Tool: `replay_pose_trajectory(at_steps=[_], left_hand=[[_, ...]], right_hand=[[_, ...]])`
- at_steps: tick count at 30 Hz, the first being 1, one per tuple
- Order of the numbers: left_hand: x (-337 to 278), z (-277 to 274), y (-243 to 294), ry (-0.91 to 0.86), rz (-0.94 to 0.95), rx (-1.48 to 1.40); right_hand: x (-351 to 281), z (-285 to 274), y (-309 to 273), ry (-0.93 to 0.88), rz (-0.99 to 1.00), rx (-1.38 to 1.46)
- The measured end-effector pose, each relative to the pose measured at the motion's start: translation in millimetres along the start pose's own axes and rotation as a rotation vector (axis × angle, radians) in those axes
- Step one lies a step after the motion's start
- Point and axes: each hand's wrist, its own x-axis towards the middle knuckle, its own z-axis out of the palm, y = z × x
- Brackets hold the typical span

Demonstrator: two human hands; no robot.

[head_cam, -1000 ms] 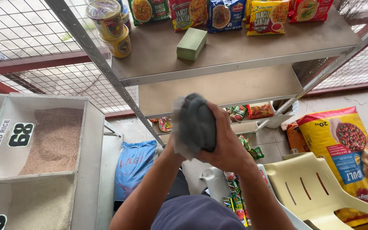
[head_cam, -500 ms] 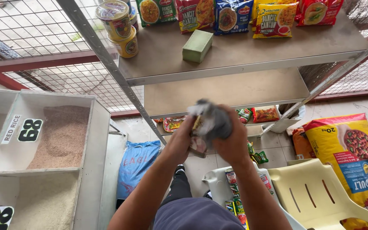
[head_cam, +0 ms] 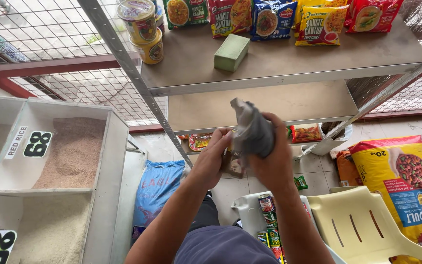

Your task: Wiping down canned meat products with a cleaning cloth and arranging them neatly on a grocery store shelf.

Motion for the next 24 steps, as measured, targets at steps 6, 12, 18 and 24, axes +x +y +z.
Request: replay_pose_trajectory(at_steps=[6,12,18,24], left_hand=[[10.6,-3.4,-16.0,-0.15,0.091,0.135],[16.8,6.7,-21.0,-0.049,-0.156,-0.139],[14.5,25.9,-21.0,-0.209,-0.019,0.058],[27.9,15.4,-34.6,-0.264,0.023,0.229]], right_hand=[[-3.0,-9.8,-1.8,-0.25,-0.586,-0.104],[-8.4,-22.1,-15.8,-0.006,-0.165,0.039],[-12.7,-34.3,8.8,-0.218,-0.264,-0.011],[-22.8,-41.3,5.9,-0.068,-0.367,0.077]])
